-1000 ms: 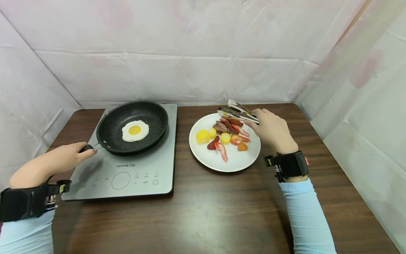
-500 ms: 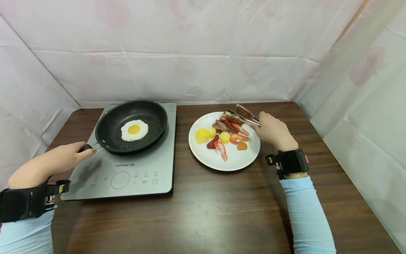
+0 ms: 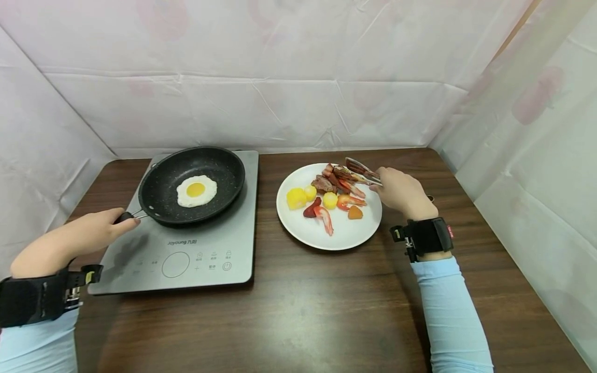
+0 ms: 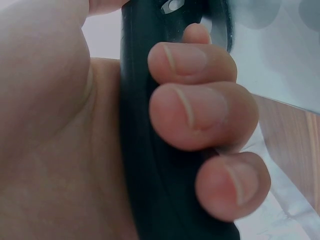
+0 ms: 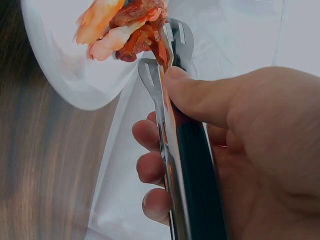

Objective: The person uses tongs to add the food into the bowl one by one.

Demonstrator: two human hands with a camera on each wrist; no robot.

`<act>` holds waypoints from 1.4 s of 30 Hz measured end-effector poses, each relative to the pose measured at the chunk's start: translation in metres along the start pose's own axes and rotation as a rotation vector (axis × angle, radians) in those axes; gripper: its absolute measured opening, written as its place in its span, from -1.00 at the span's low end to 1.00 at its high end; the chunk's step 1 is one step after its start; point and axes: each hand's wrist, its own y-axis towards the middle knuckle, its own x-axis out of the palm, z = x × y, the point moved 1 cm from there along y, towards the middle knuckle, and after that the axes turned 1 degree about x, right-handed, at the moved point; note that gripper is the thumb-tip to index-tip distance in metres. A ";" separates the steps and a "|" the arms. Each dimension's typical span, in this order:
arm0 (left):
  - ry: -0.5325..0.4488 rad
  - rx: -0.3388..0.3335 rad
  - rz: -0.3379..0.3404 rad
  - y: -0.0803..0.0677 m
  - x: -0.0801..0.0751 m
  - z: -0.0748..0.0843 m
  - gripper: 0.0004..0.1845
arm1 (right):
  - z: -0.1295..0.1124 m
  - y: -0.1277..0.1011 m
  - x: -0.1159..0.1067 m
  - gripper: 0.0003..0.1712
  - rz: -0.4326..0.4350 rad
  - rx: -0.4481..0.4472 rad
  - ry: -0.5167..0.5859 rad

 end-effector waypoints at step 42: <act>-0.009 -0.020 -0.033 0.001 -0.002 -0.001 -0.07 | -0.010 -0.001 -0.005 -0.52 0.112 -0.002 -0.046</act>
